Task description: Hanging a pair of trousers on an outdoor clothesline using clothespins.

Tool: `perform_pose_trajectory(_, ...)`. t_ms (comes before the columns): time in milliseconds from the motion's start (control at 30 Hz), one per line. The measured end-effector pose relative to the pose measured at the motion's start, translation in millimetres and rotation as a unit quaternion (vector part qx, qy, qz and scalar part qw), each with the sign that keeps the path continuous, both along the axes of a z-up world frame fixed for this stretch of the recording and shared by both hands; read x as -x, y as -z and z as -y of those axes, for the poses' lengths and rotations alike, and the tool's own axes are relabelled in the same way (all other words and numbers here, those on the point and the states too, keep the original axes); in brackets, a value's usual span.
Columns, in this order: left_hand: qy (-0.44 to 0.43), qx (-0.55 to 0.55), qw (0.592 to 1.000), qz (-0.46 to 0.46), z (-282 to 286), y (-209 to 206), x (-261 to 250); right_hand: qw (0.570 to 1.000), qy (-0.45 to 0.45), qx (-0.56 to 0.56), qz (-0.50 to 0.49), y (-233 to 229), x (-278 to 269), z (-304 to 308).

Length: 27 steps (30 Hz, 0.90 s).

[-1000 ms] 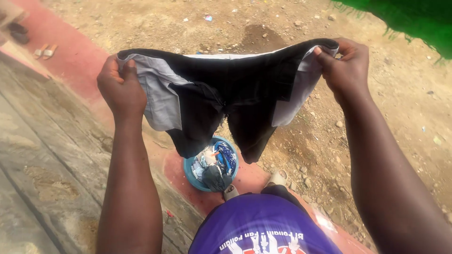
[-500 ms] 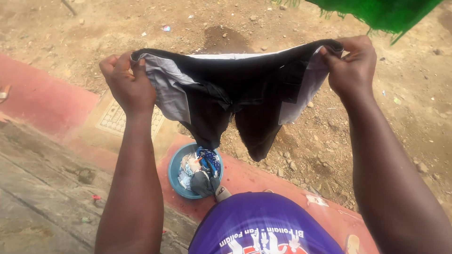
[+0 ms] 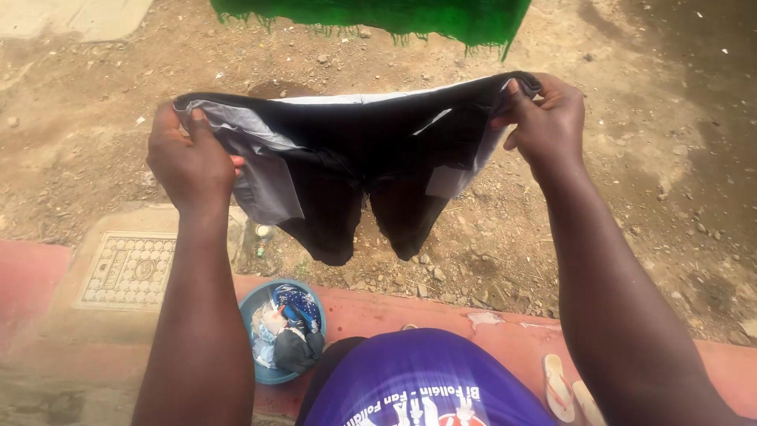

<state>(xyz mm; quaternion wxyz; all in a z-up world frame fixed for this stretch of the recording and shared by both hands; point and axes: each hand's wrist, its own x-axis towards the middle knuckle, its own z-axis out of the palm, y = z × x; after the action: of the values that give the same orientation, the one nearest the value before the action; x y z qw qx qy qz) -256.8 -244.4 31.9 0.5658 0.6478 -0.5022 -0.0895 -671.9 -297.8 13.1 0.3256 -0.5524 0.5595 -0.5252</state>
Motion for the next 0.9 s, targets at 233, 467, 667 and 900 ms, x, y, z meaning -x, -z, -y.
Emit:
perform_pose_trajectory(233, 0.118, -0.006, 0.986, -0.121, 34, -11, 54, 0.978, 0.005, -0.022, 0.206, -16, 48, -20)
perform_pose_trajectory(467, 0.276, 0.075, 0.925, -0.25, 83, -1, 89, 0.962, 0.044, 0.066, 0.263, -7, 92, -31)
perform_pose_trajectory(667, 0.329, 0.113, 0.898, -0.269, 125, -11, 129, 0.963, 0.08, 0.111, 0.234, -21, 114, -48)
perform_pose_trajectory(900, 0.44, 0.139, 0.837, -0.294, 168, -28, 167, 0.948, 0.128, 0.163, 0.24, -34, 132, -54)
